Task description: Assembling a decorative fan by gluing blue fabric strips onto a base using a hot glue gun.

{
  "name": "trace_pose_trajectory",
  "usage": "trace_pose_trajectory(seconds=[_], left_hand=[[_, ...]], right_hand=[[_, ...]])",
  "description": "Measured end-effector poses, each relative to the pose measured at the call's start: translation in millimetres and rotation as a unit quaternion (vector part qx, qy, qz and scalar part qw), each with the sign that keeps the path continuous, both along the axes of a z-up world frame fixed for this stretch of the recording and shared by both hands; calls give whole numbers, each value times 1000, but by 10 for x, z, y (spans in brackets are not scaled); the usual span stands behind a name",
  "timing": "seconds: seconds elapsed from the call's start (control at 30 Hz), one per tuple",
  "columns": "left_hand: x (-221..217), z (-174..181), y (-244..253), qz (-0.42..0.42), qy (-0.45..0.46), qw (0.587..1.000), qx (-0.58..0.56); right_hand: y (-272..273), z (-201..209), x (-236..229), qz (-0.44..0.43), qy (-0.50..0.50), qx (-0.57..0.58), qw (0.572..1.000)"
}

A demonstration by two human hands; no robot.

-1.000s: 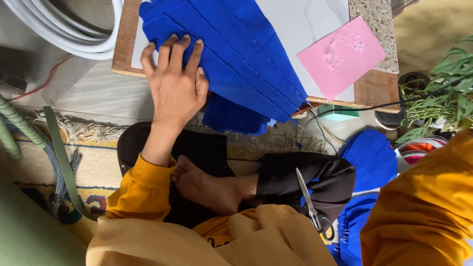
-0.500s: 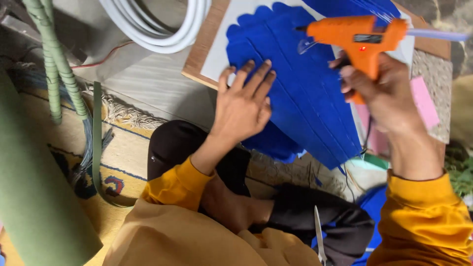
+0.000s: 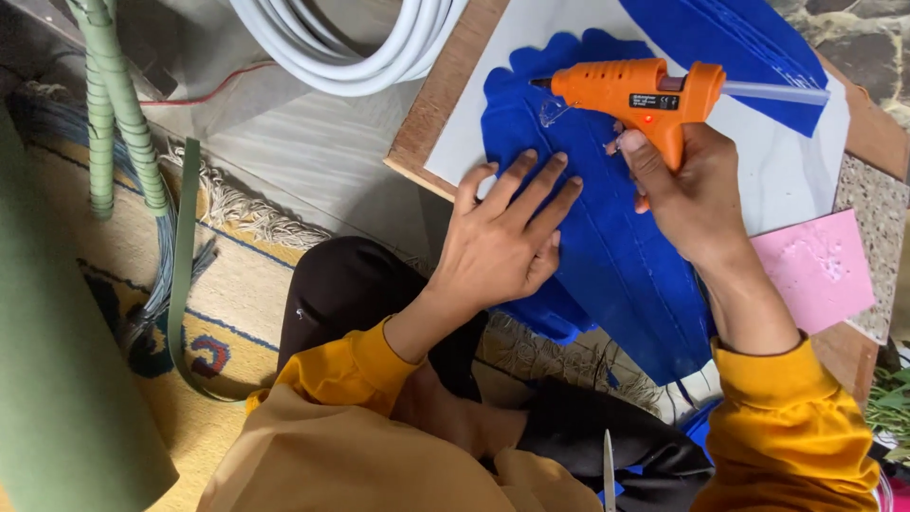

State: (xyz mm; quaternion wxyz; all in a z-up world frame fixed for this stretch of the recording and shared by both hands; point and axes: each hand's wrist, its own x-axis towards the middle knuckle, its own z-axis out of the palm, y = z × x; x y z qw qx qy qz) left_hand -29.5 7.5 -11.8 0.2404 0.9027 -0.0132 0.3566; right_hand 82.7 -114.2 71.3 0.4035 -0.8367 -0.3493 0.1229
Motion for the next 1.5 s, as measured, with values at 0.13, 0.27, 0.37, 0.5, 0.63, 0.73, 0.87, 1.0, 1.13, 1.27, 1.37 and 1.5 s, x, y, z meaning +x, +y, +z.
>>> trace_pose_trajectory(seconds=[0.13, 0.27, 0.37, 0.5, 0.63, 0.73, 0.87, 1.0, 1.13, 1.27, 1.37, 1.5], left_hand=[[-5, -6, 12, -12, 1, 1000, -6], [-2, -24, 15, -12, -6, 1000, -5], [-3, -31, 18, -16, -9, 1000, -6], [-2, -41, 24, -21, -7, 1000, -10], [-4, -48, 28, -24, -13, 1000, -15], [-2, -52, 27, -25, -12, 1000, -12], [4, -68, 23, -21, -14, 1000, -10], [-3, -57, 27, -24, -13, 1000, -12], [-6, -51, 25, -22, -15, 1000, -15], [-16, -51, 28, -22, -18, 1000, -13], [-10, -56, 25, -25, -17, 999, -15], [-14, -45, 24, -23, -24, 999, -12]], right_hand=[[12, -6, -22, 2, -32, -11, 999], [15, -3, -45, 12, -56, -28, 998], [42, 15, -78, 9, -52, -30, 998], [29, -3, -74, 3, -58, -36, 998], [26, -4, -80, -6, -64, -45, 997], [24, 4, -87, 1, -69, -41, 997], [23, 11, -106, 1, -81, -46, 996], [33, 15, -116, 2, -86, -48, 995], [18, -12, -109, -5, -121, -58, 991], [-5, -27, -80, -29, -49, -14, 998], [-11, 7, -3, -63, 125, 41, 989], [16, 73, 65, -87, 237, 111, 961]])
